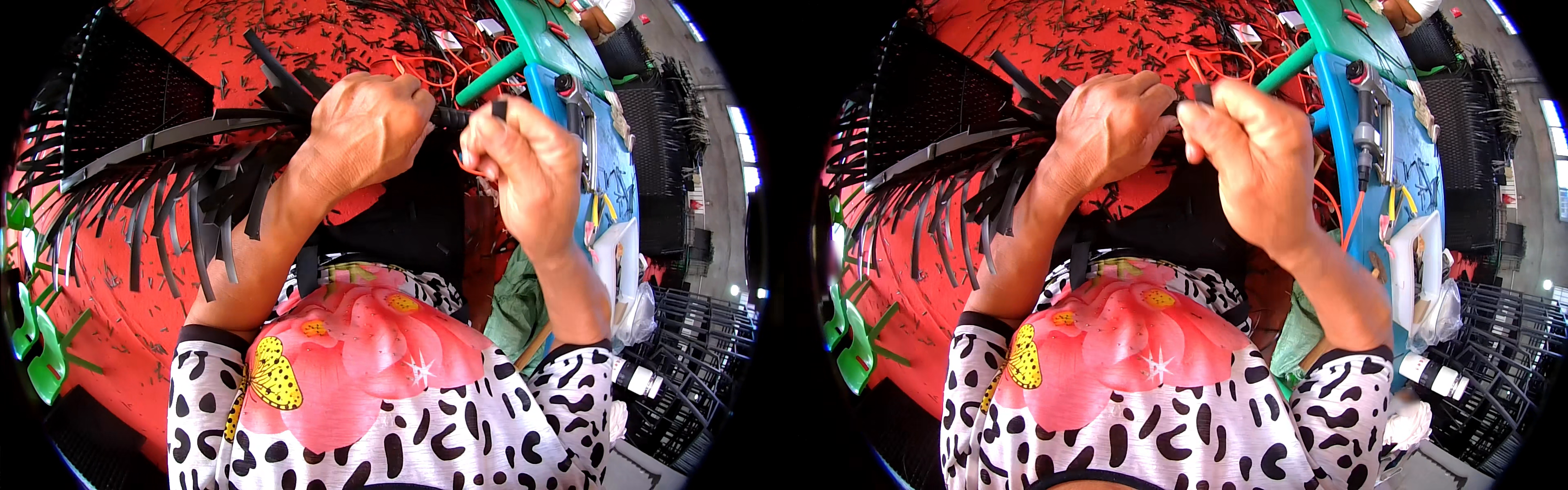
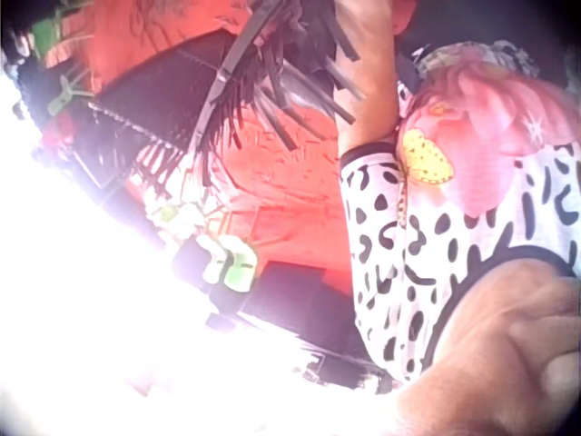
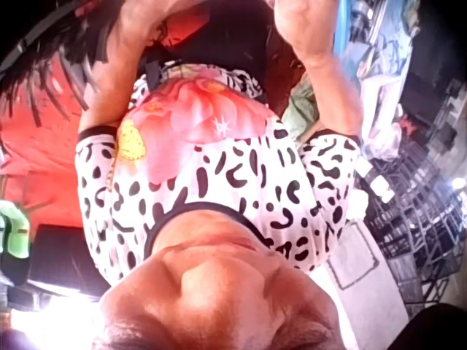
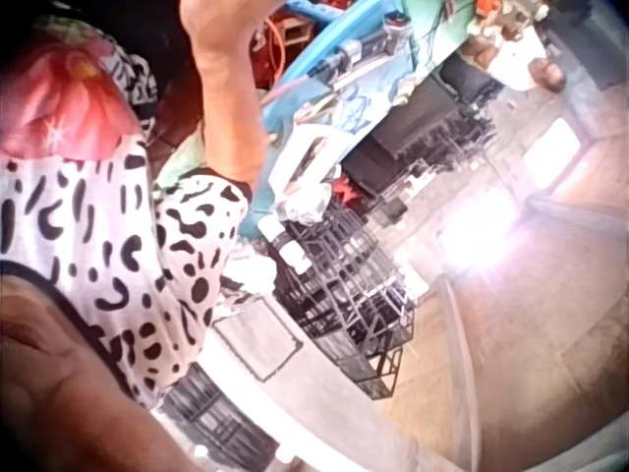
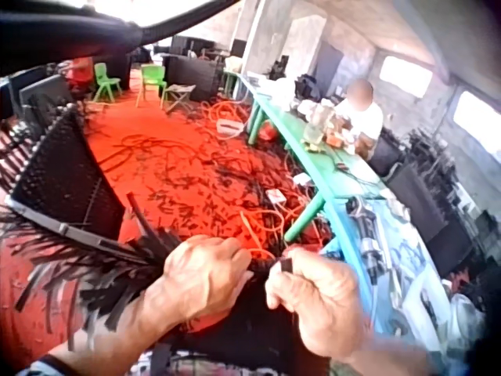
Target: The person sits on the floor and assembles a black plastic basket by attaching strips to its frame. They use a pneumatic nail gun to secure the strips and pliers to trim excess material. The process is repeated for multiple sections of the basket.
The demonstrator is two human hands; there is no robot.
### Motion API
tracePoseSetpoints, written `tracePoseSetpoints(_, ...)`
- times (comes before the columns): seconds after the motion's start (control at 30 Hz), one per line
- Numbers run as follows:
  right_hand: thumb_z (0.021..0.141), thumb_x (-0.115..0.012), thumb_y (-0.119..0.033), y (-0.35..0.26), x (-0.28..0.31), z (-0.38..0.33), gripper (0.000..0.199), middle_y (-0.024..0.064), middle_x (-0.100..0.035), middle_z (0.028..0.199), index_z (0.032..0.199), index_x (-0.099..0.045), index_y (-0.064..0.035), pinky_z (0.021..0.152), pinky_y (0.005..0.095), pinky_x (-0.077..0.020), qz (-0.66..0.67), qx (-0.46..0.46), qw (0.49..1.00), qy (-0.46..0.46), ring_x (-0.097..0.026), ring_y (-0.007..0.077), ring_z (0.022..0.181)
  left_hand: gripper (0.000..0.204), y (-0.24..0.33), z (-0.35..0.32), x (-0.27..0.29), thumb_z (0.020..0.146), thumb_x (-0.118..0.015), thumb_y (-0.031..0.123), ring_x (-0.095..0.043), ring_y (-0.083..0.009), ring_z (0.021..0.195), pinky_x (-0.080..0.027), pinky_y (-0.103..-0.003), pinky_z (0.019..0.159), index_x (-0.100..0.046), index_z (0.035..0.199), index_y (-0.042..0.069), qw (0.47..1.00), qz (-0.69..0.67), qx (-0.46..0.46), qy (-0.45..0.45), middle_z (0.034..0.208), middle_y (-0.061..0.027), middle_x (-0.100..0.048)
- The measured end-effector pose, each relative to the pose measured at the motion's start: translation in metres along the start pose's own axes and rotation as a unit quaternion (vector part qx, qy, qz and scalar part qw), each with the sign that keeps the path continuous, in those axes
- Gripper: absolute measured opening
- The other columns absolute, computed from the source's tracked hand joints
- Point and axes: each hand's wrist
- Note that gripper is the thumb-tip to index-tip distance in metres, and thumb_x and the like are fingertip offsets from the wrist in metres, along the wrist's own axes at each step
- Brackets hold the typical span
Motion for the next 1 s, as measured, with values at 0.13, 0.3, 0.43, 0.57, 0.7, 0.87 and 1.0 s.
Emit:
tracePoseSetpoints(0.13,0.092,-0.06,-0.019,0.006,0.004,0.042,0.03,0.005,-0.059,0.058,0.068,-0.056,-0.0012,0.047,0.0251,-0.0369,-0.041,0.014,0.999,-0.024,-0.049,0.0067,0.051,0.02,-0.002,-0.002,-0.007,0.074,-0.07,0.016,-0.061,-0.029,0.074,-0.05,-0.04,0.068,-0.06,0.088,0.006,1.0,0.023,-0.012,-0.01,0.081,-0.0081,-0.058)
tracePoseSetpoints(0.3,0.083,-0.063,-0.014,0.021,-0.002,0.083,0.023,0.0158,-0.055,0.058,0.068,-0.057,0.0018,0.056,0.0369,-0.0436,-0.185,0.021,0.982,-0.014,-0.056,0.0253,0.055,0.023,-0.003,-0.005,-0.01,0.073,-0.071,0.016,-0.061,-0.0277,0.074,-0.049,-0.039,0.07,-0.061,0.091,0.005,0.999,0.035,-0.024,0.01,0.081,-0.0077,-0.058)
tracePoseSetpoints(0.43,0.082,-0.064,-0.019,0.073,0.004,0.112,0.033,0.0218,-0.05,0.058,0.062,-0.051,0.003,0.054,0.0414,-0.0417,-0.312,0.105,0.944,-0.033,-0.053,0.0321,0.052,0.025,-0.002,-0.004,-0.012,0.072,-0.072,0.015,-0.061,-0.0272,0.074,-0.049,-0.039,0.07,-0.061,0.092,0.005,0.998,0.052,-0.021,0.016,0.081,-0.0074,-0.058)
tracePoseSetpoints(0.57,0.08,-0.066,-0.025,0.113,0.01,0.122,0.034,0.0207,-0.054,0.059,0.062,-0.057,0.0017,0.056,0.0434,-0.0444,-0.322,0.096,0.936,-0.109,-0.059,0.0338,0.057,0.028,0.001,0.0,-0.01,0.07,-0.073,0.011,-0.061,-0.0267,0.072,-0.049,-0.039,0.067,-0.063,0.096,0.006,0.998,0.051,-0.009,0.028,0.079,-0.0063,-0.057)
tracePoseSetpoints(0.7,0.081,-0.065,-0.027,0.115,0.002,0.127,0.033,0.0193,-0.058,0.06,0.063,-0.06,0.0001,0.057,0.0435,-0.0458,-0.329,-0.028,0.926,-0.181,-0.061,0.0324,0.059,0.034,-0.007,0.0,-0.015,0.069,-0.073,0.008,-0.06,-0.0259,0.069,-0.049,-0.038,0.063,-0.065,0.102,0.009,0.998,0.054,-0.03,0.035,0.076,-0.005,-0.056)
tracePoseSetpoints(0.87,0.084,-0.062,-0.021,0.099,0.005,0.124,0.026,0.0155,-0.062,0.063,0.072,-0.062,0.0022,0.058,0.0374,-0.0499,-0.254,-0.108,0.936,-0.218,-0.064,0.0255,0.062,0.035,-0.007,0.004,-0.014,0.069,-0.074,0.01,-0.059,-0.0265,0.068,-0.048,-0.039,0.061,-0.065,0.103,0.008,0.999,0.037,-0.028,0.012,0.075,-0.0062,-0.054)
tracePoseSetpoints(1.0,0.086,-0.06,-0.017,0.094,0.023,0.115,0.022,0.0143,-0.067,0.074,0.084,-0.065,0.0047,0.063,0.0335,-0.0517,-0.091,-0.12,0.95,-0.275,-0.066,0.0225,0.071,0.035,-0.006,0.003,-0.01,0.069,-0.074,0.011,-0.059,-0.0269,0.069,-0.048,-0.039,0.061,-0.065,0.103,0.008,0.999,0.046,-0.009,-0.014,0.077,-0.0066,-0.054)
Point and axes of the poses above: each hand's wrist, its own z-axis towards the middle knuckle, its own x-axis out of the back of the hand, y = z × x
